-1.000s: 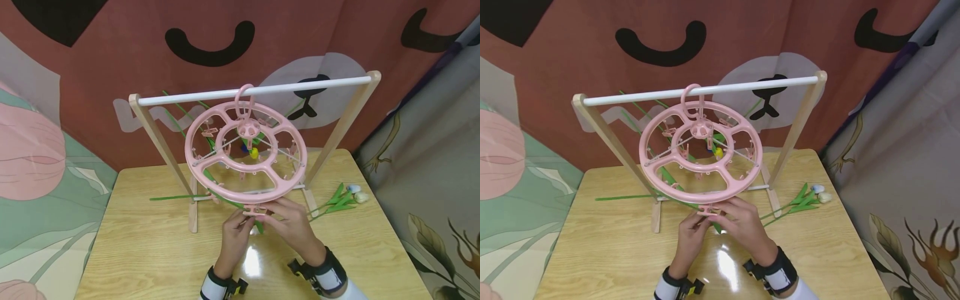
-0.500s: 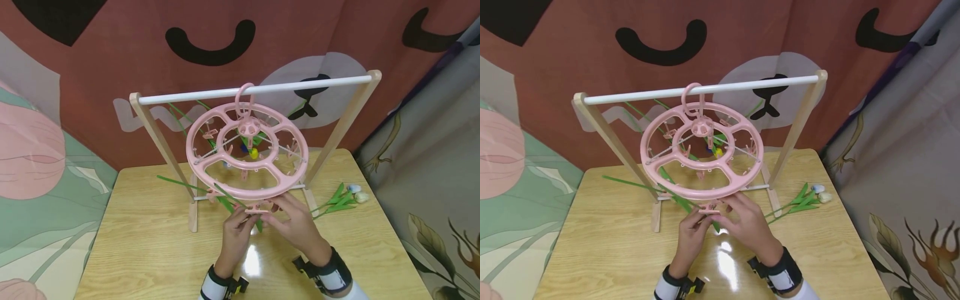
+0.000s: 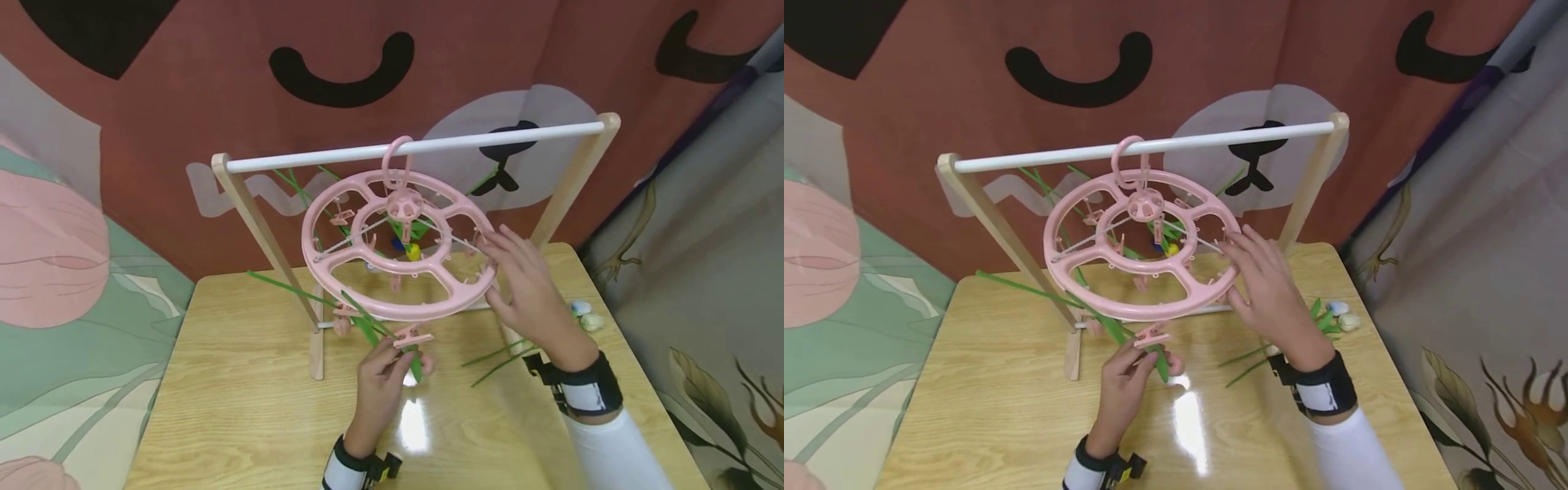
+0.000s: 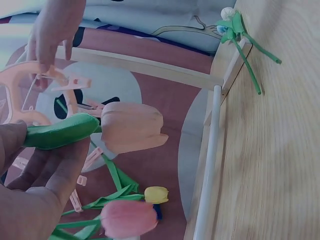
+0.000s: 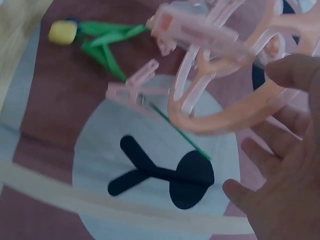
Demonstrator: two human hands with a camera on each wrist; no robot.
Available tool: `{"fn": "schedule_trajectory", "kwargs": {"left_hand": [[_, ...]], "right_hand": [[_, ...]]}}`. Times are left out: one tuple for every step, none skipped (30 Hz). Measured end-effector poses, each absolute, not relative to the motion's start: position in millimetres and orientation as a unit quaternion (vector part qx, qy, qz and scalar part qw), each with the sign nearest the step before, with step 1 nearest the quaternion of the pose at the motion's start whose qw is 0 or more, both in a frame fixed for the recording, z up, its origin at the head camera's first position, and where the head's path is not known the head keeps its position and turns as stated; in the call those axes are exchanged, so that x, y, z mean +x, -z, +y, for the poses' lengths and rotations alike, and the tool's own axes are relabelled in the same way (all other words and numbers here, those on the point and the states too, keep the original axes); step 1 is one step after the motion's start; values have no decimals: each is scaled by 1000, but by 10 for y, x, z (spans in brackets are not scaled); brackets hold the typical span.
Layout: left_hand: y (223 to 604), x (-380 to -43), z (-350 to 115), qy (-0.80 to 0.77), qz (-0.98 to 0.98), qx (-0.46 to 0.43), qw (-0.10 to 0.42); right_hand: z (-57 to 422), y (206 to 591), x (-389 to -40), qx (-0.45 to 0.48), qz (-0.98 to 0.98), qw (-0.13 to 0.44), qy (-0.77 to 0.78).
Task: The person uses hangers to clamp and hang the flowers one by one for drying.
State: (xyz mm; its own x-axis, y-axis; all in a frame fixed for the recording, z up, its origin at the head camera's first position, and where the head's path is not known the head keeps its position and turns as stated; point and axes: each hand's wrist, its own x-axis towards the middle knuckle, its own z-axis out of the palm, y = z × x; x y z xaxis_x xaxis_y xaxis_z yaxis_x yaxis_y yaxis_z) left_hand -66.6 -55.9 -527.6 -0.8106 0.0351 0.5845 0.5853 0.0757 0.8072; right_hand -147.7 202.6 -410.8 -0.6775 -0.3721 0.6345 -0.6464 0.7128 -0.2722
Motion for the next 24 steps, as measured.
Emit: {"fn": "schedule_trajectory", "kwargs": {"left_hand": [[5271, -668, -561, 642, -702, -222, 214], [5262, -669, -562, 642, -702, -223, 214], [5252, -671, -563, 641, -703, -223, 214], [5242, -675, -564, 643, -701, -224, 212], [5228, -677, -567, 643, -702, -222, 210], [5215, -682, -567, 647, -701, -222, 204], [5202, -687, -567, 651, -699, -221, 198], [5193, -693, -569, 654, -698, -219, 193], [5186, -700, -571, 658, -696, -218, 187], [5184, -708, -573, 663, -693, -218, 181], [5182, -717, -574, 670, -688, -217, 175], [5181, -727, -577, 674, -685, -217, 171], [5183, -733, -582, 677, -683, -216, 170], [5182, -738, -586, 677, -683, -215, 171], [5181, -743, -588, 678, -683, -213, 171], [5182, -747, -592, 678, -684, -208, 170], [5182, -751, -595, 676, -687, -204, 170], [5182, -753, -598, 675, -690, -199, 169], [5185, -755, -602, 674, -693, -194, 168], [5187, -758, -605, 673, -696, -188, 166], [5193, -762, -609, 675, -695, -184, 163], [5198, -764, -616, 677, -696, -180, 161], [5203, -767, -624, 678, -694, -179, 161], [5204, -769, -633, 680, -692, -180, 163]], "right_hand": [[2060, 4091, -1493, 291, -889, 263, -238], [2089, 4080, -1498, 290, -894, 253, -229], [2117, 4071, -1494, 288, -898, 248, -221], [2140, 4063, -1486, 288, -899, 250, -213], [2159, 4057, -1474, 287, -900, 255, -208], [2173, 4052, -1459, 287, -898, 263, -203], [2184, 4049, -1442, 285, -897, 274, -196], [2193, 4050, -1423, 283, -896, 286, -189], [2201, 4048, -1403, 281, -895, 294, -183], [2206, 4048, -1383, 280, -894, 300, -180], [2214, 4049, -1363, 277, -895, 304, -175], [2219, 4045, -1343, 272, -897, 304, -171], [2225, 4042, -1324, 268, -899, 304, -167], [2228, 4043, -1309, 266, -899, 306, -165], [2228, 4044, -1296, 264, -898, 310, -167], [2226, 4044, -1284, 264, -896, 315, -170], [2221, 4045, -1275, 264, -894, 320, -172], [2213, 4044, -1267, 265, -891, 325, -177], [2206, 4047, -1259, 266, -887, 331, -181], [2196, 4051, -1252, 266, -883, 339, -186], [2189, 4052, -1243, 265, -881, 342, -190], [2182, 4052, -1235, 264, -880, 344, -193], [2174, 4055, -1229, 265, -878, 346, -196], [2164, 4057, -1222, 266, -876, 350, -198]]}}
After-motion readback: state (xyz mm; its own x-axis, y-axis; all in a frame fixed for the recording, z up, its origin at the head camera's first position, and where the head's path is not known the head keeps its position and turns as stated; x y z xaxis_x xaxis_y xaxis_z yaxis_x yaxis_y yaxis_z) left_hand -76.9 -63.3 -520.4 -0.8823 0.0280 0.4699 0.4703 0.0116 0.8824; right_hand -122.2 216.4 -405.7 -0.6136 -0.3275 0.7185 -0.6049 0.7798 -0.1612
